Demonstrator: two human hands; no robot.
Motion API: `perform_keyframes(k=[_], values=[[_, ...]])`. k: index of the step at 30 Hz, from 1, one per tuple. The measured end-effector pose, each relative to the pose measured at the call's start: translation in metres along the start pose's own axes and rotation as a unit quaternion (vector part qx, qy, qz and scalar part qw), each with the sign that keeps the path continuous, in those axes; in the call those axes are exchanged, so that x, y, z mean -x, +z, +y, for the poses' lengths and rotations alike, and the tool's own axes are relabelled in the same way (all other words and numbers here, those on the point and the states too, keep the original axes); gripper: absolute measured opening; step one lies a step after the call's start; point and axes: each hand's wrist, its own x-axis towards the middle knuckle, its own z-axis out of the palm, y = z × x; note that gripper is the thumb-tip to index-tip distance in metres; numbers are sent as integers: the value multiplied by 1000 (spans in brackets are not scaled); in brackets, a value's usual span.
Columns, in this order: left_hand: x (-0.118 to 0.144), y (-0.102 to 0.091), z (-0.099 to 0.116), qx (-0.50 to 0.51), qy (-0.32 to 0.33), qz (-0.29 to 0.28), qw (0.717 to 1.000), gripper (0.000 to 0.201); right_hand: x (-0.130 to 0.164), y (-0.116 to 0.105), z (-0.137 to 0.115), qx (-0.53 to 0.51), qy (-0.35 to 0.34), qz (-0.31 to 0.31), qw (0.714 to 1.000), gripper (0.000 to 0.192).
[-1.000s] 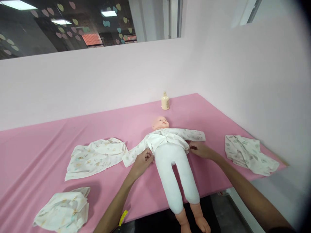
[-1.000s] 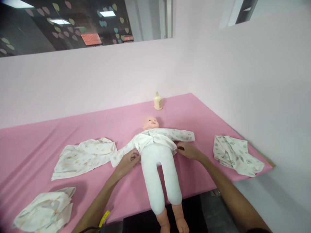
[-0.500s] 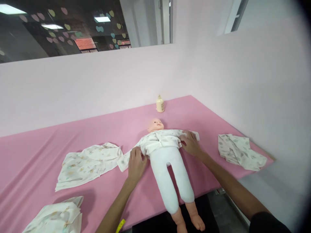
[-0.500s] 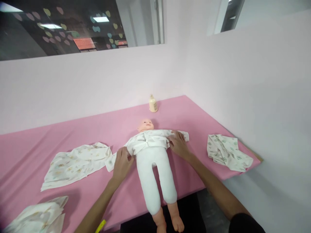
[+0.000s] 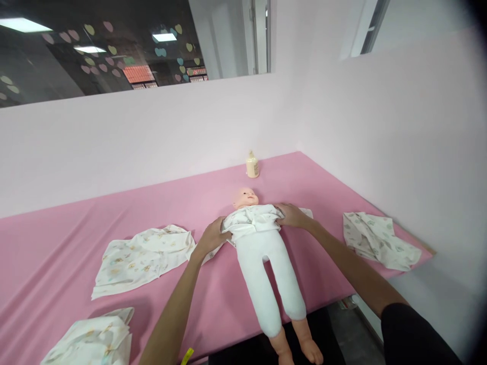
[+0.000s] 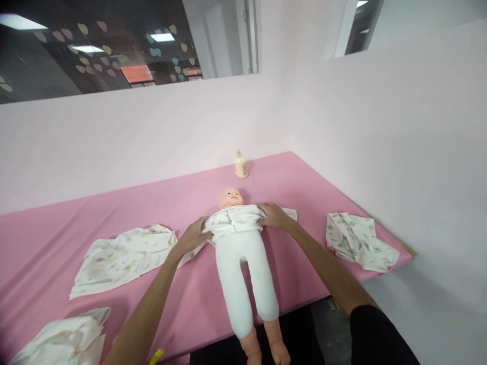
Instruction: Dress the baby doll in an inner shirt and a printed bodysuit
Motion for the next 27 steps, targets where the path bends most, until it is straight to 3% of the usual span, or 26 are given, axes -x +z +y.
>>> perform_keyframes(k=[5, 8, 12, 16, 21, 27], values=[[-3, -4, 1, -9, -16, 10, 1000, 44, 6, 0, -5, 5, 4, 10, 1000, 58], [6, -3, 1, -29, -10, 17, 999, 51, 16, -2, -3, -7, -11, 13, 1000, 61], [31, 9, -3, -92, 30, 10, 995, 76, 29, -3, 4, -47, -43, -32, 997, 96], [47, 31, -6, -142, 63, -7, 988, 108, 32, 2, 3, -22, -22, -95, 995, 124], [42, 59, -3, -224, 71, 82, 969, 96, 26, 17, -6, 39, -29, -48, 998, 116], [32, 66, -1, -244, 75, 143, 956, 83, 24, 27, -8, 73, -36, 23, 996, 103]])
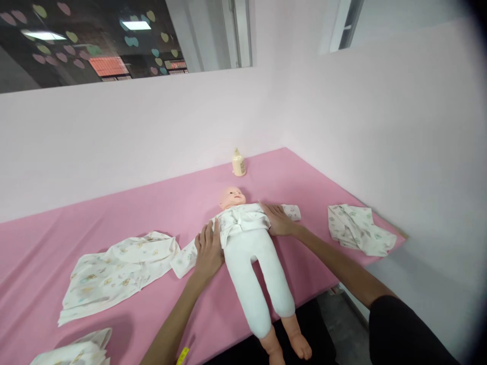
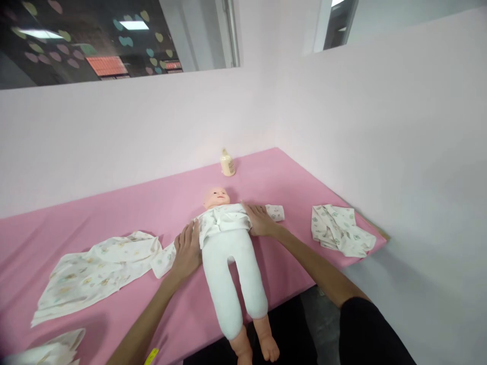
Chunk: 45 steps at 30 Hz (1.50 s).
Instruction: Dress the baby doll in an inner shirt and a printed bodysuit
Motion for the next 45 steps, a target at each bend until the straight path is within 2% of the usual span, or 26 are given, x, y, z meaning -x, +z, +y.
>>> perform_keyframes(k=[3, 11, 15, 20, 22, 25, 28, 31, 33, 35, 37, 38, 41, 42, 45], values=[[-4, -1, 0, 2, -3, 24, 1000, 76, -1, 1, -2, 13, 4, 19, 1000, 97], [-10, -3, 8, 26, -72, 32, 997, 66, -1, 1, -8, 40, 37, 49, 997, 85], [-11, 2, 10, 20, -65, 58, 996, 64, 0, 0, -9, 39, 44, 53, 997, 82], [-10, -2, 10, -4, -38, 41, 998, 62, 6, -4, -13, 30, 38, 46, 998, 77], [-5, -8, 7, -6, -47, 22, 999, 64, 21, -11, -8, 35, 43, 56, 997, 68], [11, -17, 0, 5, -93, 7, 996, 65, 66, -30, 12, 86, 96, 82, 988, 52], [33, -28, -8, 35, -142, 11, 989, 67, 127, -52, 43, 182, 171, 34, 968, 47], [49, -40, -4, 85, -166, 8, 982, 64, 171, -67, 67, 237, 227, -32, 944, 30], [54, -49, 7, 118, -153, 12, 981, 57, 181, -72, 73, 225, 255, -32, 940, 24], [53, -58, 24, 154, -125, 22, 980, 49, 177, -81, 73, 207, 276, -12, 939, 22], [48, -69, 43, 201, -99, 26, 974, 46, 164, -96, 67, 158, 302, 47, 939, 23], [44, -76, 54, 228, -90, 20, 969, 45, 156, -107, 61, 114, 314, 96, 938, 23], [30, -98, 88, 308, -61, -45, 948, 45, 129, -146, 29, -76, 311, 283, 904, 23], [24, -105, 100, 335, -48, -66, 939, 47, 119, -158, 14, -140, 301, 318, 888, 21], [5, -121, 135, 413, -2, -102, 905, 63, 89, -183, -39, -319, 263, 327, 850, 22]])
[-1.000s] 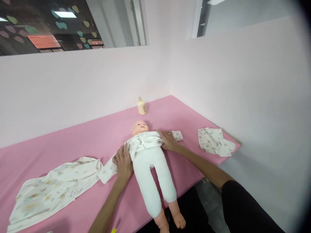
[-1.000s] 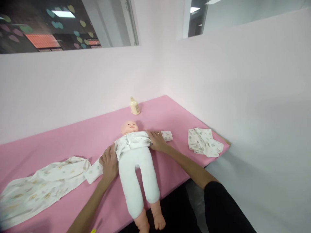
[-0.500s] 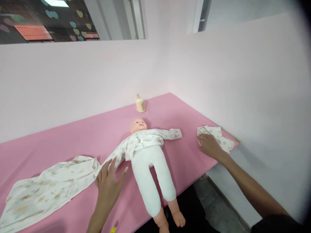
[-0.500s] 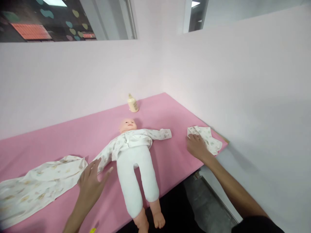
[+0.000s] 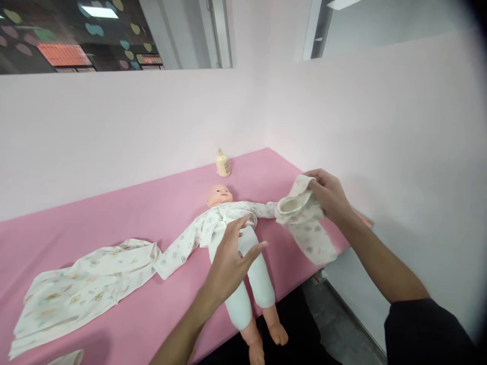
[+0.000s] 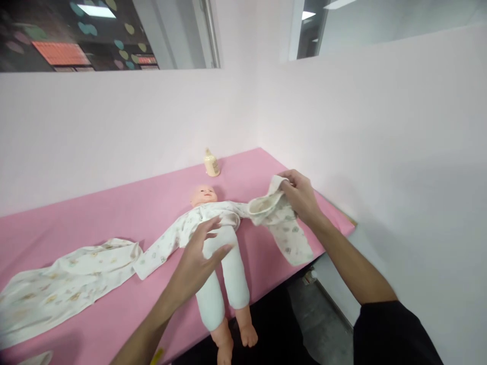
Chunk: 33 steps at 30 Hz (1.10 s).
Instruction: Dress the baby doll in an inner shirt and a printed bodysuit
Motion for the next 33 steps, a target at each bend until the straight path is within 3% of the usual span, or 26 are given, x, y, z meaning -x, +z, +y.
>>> perform_keyframes(k=[2, 5, 7, 10, 14, 16, 20, 24, 27, 29, 30, 33], values=[[-13, 6, 17, 29, 42, 13, 999, 70, 10, 21, -32, -55, -13, -57, 997, 19], [-26, -2, 26, 48, 110, 78, 990, 36, 23, 42, -64, -74, -49, -142, 986, 15], [-28, -22, 25, 68, 113, 124, 984, 20, 26, 43, -76, -68, -58, -175, 980, 16], [-25, -63, 21, 89, 88, 190, 974, 16, 21, 31, -84, -36, -58, -226, 972, 23], [-23, -106, 31, 106, 83, 225, 965, 12, 5, 9, -97, 19, -96, -314, 944, 22], [-28, -118, 43, 121, 112, 255, 953, 10, -4, 1, -107, 38, -129, -294, 946, 21], [-39, -135, 71, 149, 174, 292, 929, 16, -23, -12, -126, 10, -172, -195, 966, 16], [-42, -143, 88, 125, 188, 285, 932, 14, -31, -11, -136, -25, -214, -133, 967, 14], [-39, -139, 88, 66, 172, 260, 948, 21, -16, 1, -141, -12, -284, -79, 955, 21], [-37, -130, 85, 35, 165, 213, 962, 25, 1, 14, -144, -7, -319, -139, 937, 22], [-36, -125, 83, 25, 162, 185, 969, 24, 10, 21, -145, -10, -323, -205, 924, 23], [-32, -113, 76, 24, 149, 122, 981, 20, 27, 42, -142, -19, -277, -356, 892, 29]])
